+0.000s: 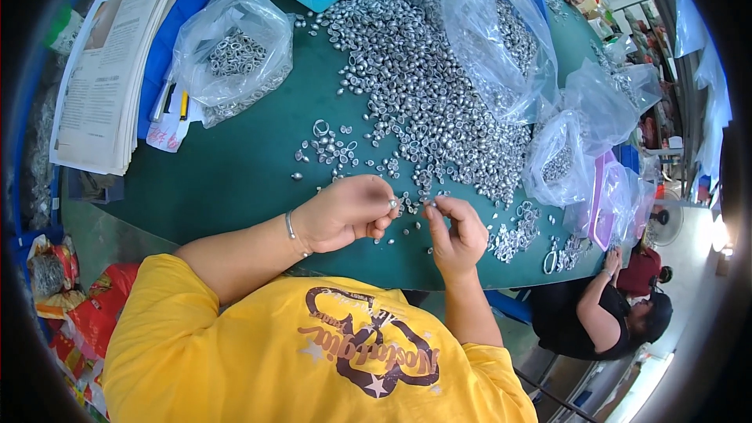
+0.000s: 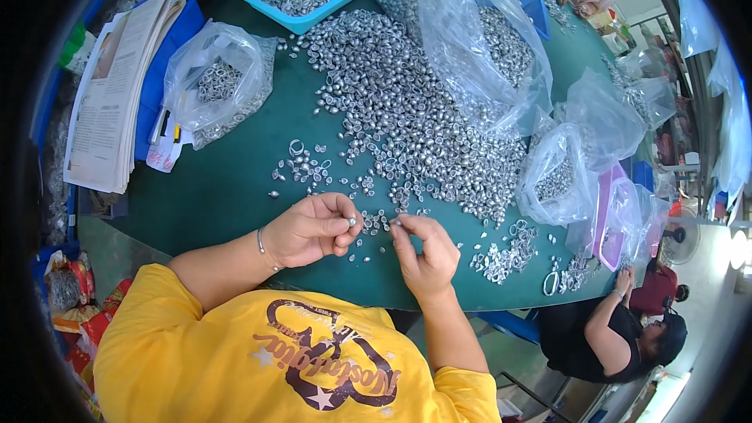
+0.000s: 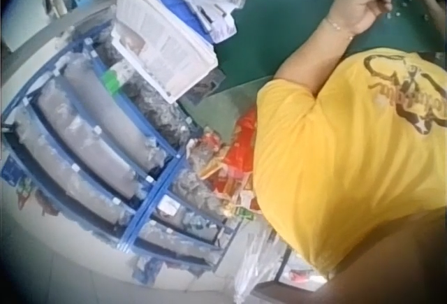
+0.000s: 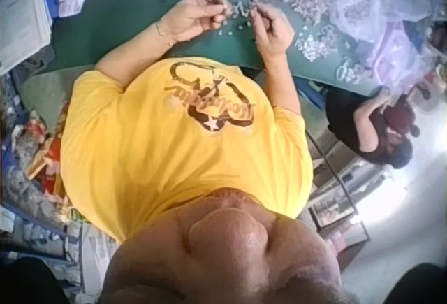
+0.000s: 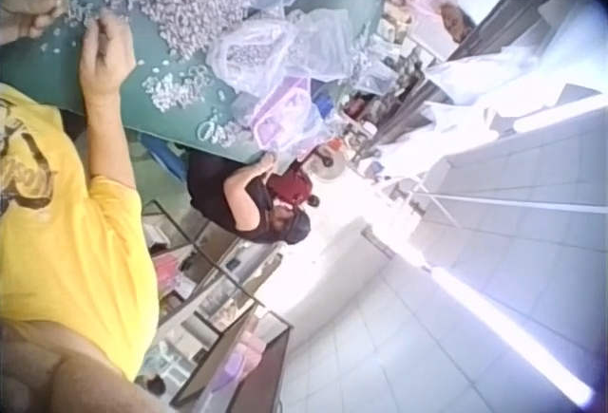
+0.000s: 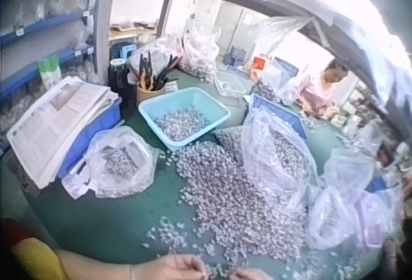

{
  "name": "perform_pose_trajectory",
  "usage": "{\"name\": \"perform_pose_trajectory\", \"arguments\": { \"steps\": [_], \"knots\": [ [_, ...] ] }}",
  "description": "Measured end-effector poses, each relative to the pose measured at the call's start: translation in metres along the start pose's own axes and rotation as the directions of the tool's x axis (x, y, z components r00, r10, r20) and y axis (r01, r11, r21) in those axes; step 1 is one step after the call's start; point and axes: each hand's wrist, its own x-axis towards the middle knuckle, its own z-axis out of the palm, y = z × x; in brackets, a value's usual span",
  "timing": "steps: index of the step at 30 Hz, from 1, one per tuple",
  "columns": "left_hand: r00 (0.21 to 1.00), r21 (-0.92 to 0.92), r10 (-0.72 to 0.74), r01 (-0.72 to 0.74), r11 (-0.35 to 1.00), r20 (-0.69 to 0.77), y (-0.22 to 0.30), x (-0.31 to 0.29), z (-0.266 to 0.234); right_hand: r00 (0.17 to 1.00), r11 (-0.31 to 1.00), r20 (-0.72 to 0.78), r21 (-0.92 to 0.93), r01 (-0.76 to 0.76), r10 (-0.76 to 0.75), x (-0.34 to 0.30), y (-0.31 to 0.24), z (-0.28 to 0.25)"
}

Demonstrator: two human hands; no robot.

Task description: The person picks up, looks at, and sorts small metal parts from a large pile on a table, placing them into different plastic bags and containers.

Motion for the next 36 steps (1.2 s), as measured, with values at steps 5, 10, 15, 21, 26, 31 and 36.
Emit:
{"name": "perform_pose_trajectory", "arguments": {
  "steps": [5, 10, 15, 21, 26, 31, 36],
  "knots": [
    [0.999, -0.007, -0.009, 0.009, 1.000, 0.031, -0.003, 0.002, -0.006, 0.991, 0.953, -0.128, 0.303, 0.002, 0.038, -0.011, 0.002, 0.008],
    [0.996, 0.018, -0.089, 0.089, 0.996, -0.011, -0.005, 0.002, -0.005, 0.995, 0.955, -0.056, 0.282, 0.096, -0.083, -0.005, -0.011, 0.005],
    [0.957, 0.060, -0.275, 0.281, 0.958, -0.087, -0.005, 0.002, -0.002, 0.995, 0.983, 0.070, -0.165, 0.086, -0.076, 0.011, -0.007, -0.001],
    [0.956, 0.036, -0.280, 0.284, 0.958, -0.090, -0.002, 0.001, 0.002, 0.993, 0.939, 0.117, -0.343, 0.025, 0.016, 0.019, 0.033, -0.008],
    [0.961, 0.056, -0.230, 0.241, 0.969, -0.155, -0.002, 0.003, 0.001, 0.980, 0.924, 0.199, -0.368, 0.102, -0.030, 0.023, 0.033, 0.000],
    [0.958, 0.075, -0.235, 0.249, 0.966, -0.162, -0.004, 0.002, 0.002, 0.976, 0.950, 0.219, -0.300, 0.082, -0.015, 0.019, 0.030, -0.001],
    [0.961, 0.084, -0.219, 0.235, 0.968, -0.169, -0.007, 0.004, 0.002, 0.781, 0.557, 0.237, 0.585, -0.589, 0.578, 0.008, 0.024, -0.006]
  ]
}}
